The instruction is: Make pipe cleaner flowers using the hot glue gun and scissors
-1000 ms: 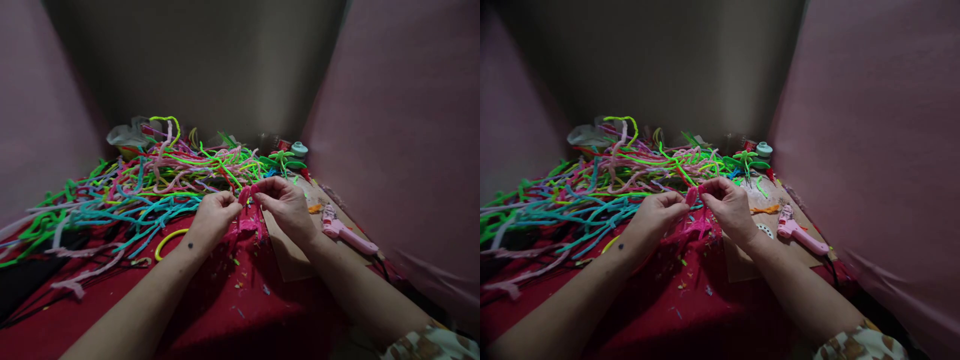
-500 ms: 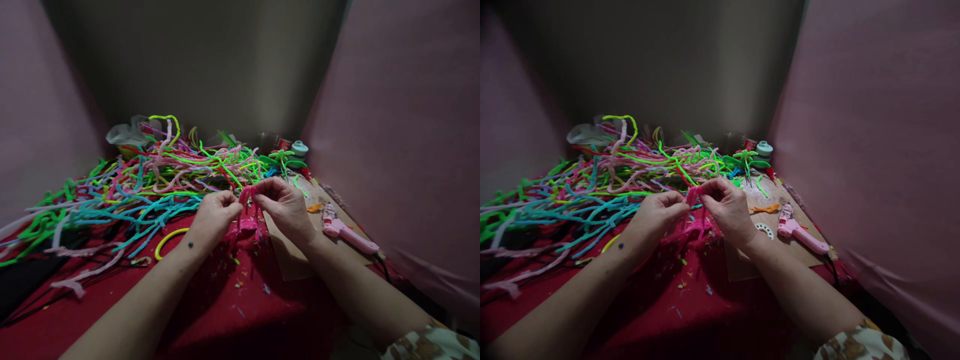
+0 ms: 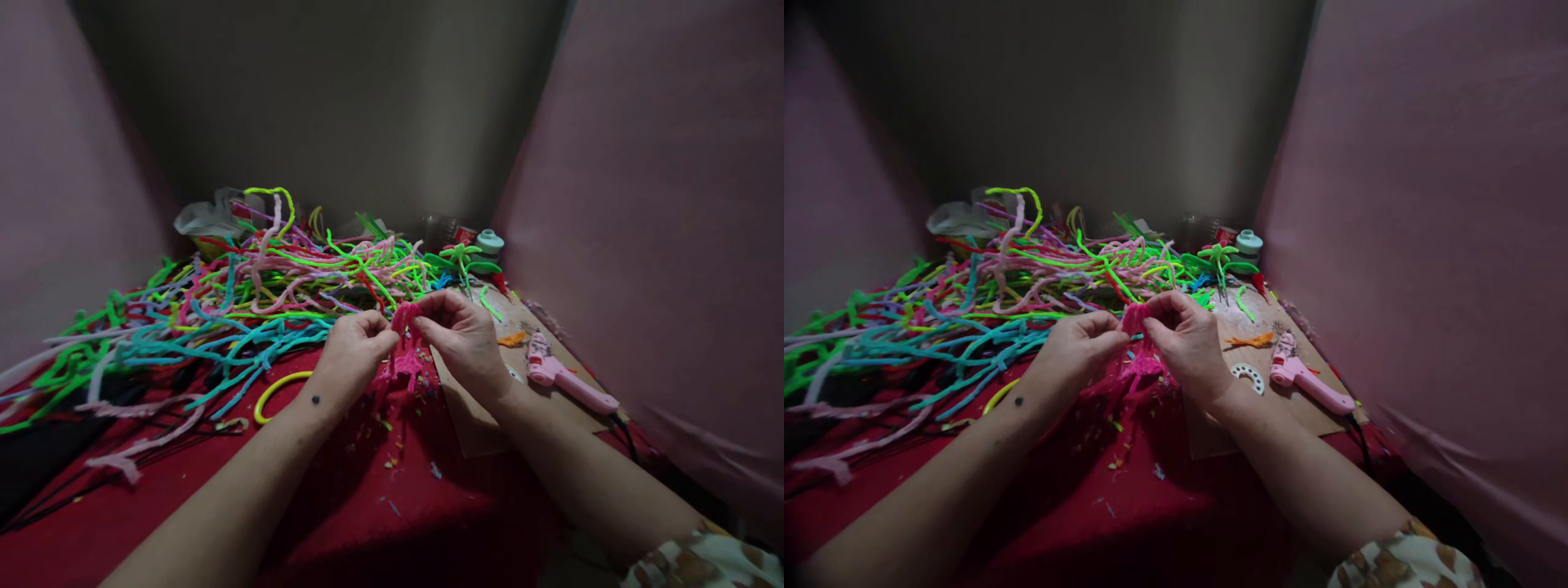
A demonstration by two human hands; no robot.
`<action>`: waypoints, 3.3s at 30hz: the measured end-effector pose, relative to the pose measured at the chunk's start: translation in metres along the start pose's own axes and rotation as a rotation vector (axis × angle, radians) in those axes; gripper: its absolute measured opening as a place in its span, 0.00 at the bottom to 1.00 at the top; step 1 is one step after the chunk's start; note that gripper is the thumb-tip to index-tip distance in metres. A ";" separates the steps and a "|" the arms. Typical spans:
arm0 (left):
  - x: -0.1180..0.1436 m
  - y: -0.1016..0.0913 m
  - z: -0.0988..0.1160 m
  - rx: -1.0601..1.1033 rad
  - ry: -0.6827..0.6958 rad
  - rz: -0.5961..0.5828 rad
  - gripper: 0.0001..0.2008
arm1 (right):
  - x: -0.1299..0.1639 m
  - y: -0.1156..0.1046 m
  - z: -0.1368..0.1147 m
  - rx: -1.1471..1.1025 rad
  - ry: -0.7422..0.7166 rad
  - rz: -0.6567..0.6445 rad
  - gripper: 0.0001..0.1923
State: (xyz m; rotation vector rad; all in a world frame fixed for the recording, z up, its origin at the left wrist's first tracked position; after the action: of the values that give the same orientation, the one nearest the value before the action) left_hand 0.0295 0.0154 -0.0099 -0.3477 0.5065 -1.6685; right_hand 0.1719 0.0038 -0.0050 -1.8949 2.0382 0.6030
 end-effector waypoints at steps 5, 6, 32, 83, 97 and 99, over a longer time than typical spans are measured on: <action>-0.002 0.001 -0.001 -0.009 0.015 0.002 0.05 | 0.000 0.002 0.000 -0.004 -0.013 0.007 0.02; -0.002 0.001 -0.001 -0.013 0.022 0.005 0.05 | 0.000 0.002 0.001 -0.004 -0.013 0.008 0.02; -0.001 0.001 0.000 0.142 -0.027 0.057 0.05 | 0.002 0.003 0.013 -0.344 0.298 -0.028 0.12; 0.001 -0.011 0.006 0.006 0.193 0.246 0.05 | 0.009 0.008 0.012 -0.147 0.460 -0.089 0.11; -0.001 -0.006 -0.004 -0.278 0.531 0.401 0.09 | 0.008 0.005 0.016 0.178 0.330 -0.161 0.10; 0.000 -0.007 -0.004 -0.319 0.569 0.421 0.08 | 0.009 0.004 0.017 0.211 0.287 -0.181 0.11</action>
State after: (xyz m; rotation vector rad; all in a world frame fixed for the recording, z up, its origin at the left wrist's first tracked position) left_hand 0.0221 0.0166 -0.0097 0.0203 1.1911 -1.2568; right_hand 0.1655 0.0050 -0.0239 -2.1011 1.9683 0.0710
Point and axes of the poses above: each hand's wrist, its own x-axis away from the middle knuckle, its own y-axis out of the palm, z = x × y, the point moved 2 cm from there along -x, towards the middle knuckle, and after that the axes turned 14 degrees about -x, right-handed, at the moved point
